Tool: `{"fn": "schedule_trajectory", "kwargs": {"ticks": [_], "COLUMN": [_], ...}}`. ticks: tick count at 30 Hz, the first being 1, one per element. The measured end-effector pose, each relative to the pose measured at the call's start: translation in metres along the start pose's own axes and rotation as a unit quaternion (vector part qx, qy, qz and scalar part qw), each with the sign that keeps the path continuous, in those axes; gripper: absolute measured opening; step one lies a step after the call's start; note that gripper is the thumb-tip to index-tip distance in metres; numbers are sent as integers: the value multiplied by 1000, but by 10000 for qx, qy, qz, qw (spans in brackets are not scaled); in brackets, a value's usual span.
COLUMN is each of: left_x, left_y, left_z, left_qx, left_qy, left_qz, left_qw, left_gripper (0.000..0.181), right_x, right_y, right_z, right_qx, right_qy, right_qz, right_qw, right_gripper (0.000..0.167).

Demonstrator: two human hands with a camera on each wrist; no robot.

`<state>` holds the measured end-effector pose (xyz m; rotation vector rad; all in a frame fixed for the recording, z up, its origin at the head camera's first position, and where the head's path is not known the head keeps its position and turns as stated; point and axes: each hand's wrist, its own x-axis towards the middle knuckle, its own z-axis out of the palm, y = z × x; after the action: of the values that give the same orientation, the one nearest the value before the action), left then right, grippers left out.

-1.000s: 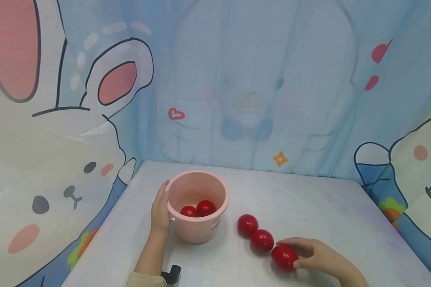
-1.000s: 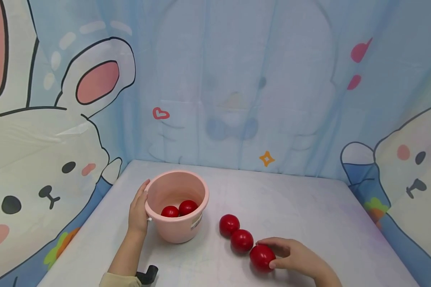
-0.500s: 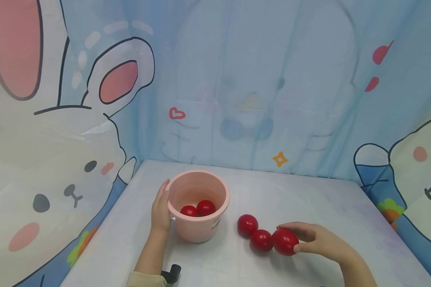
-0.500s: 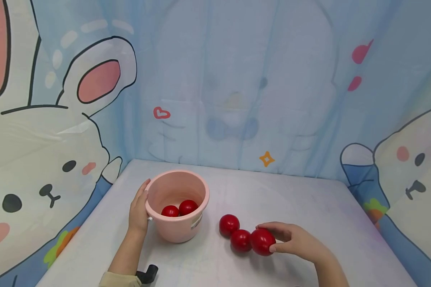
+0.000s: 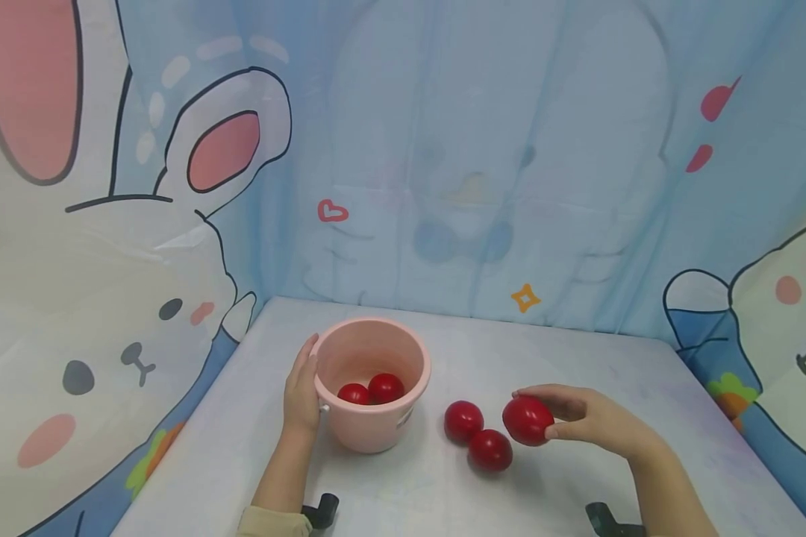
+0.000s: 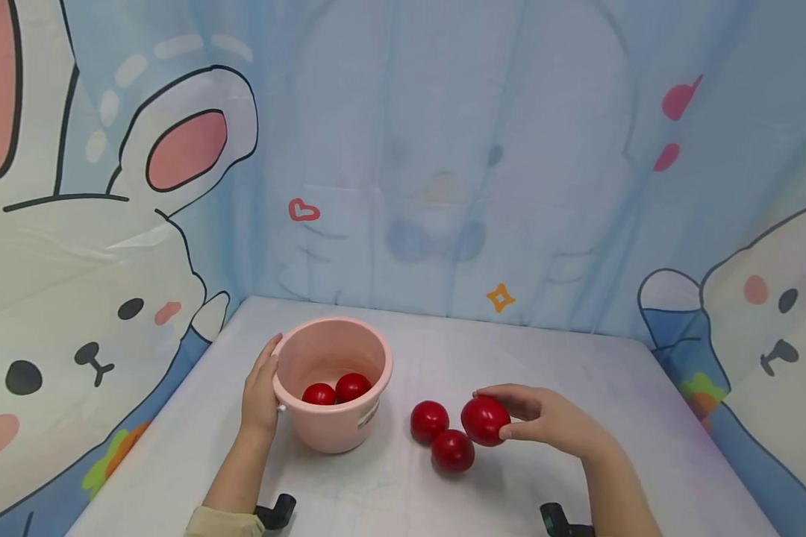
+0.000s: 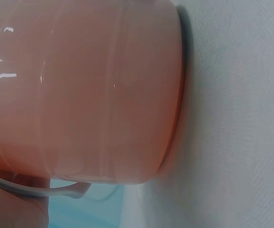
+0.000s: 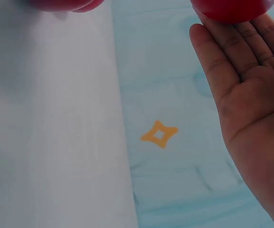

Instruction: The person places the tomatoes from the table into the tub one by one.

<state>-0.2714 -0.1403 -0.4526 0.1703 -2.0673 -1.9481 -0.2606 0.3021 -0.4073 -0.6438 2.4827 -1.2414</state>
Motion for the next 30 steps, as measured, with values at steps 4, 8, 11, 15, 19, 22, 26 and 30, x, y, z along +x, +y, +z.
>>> {"fn": "schedule_trajectory", "kwargs": {"ticks": [4,8,11,15,19,22,26,30], "left_x": [0,0,0,1,1,0,0,-1], "left_y": [-1,0,1,0,0,0,1,2], "left_z": [0,0,0,0,-1,-1,-1,-1], "left_qx": [-8,-51,-79,-57,-9,24,30,2], "left_qy": [11,-12,-45,-64,-58,-48,-63,-72], "left_qz": [-4,-11,-16,-25,-54,-58,-45,-65], "left_qw": [10000,10000,10000,10000,10000,10000,10000,10000], "left_gripper": [46,45,45,45,45,46,46,46], "right_x": [4,8,12,17,23,28,34,41], "right_y": [-7,-19,-27,-36,-44,-50,-59,-69], "right_z": [-7,-15,-19,-22,-25,-27,-31,-33], "right_qx": [-43,-131,-245,-342,-302,-277,-259,-322], "right_qy": [28,41,98,112,3,-71,-143,-195], "right_qz": [-244,-636,-888,-1009,-972,-1048,-1210,-1295], "right_qw": [9997,9979,9957,9942,9948,9941,9922,9909], "right_gripper": [55,55,56,55,55,56,55,55]}}
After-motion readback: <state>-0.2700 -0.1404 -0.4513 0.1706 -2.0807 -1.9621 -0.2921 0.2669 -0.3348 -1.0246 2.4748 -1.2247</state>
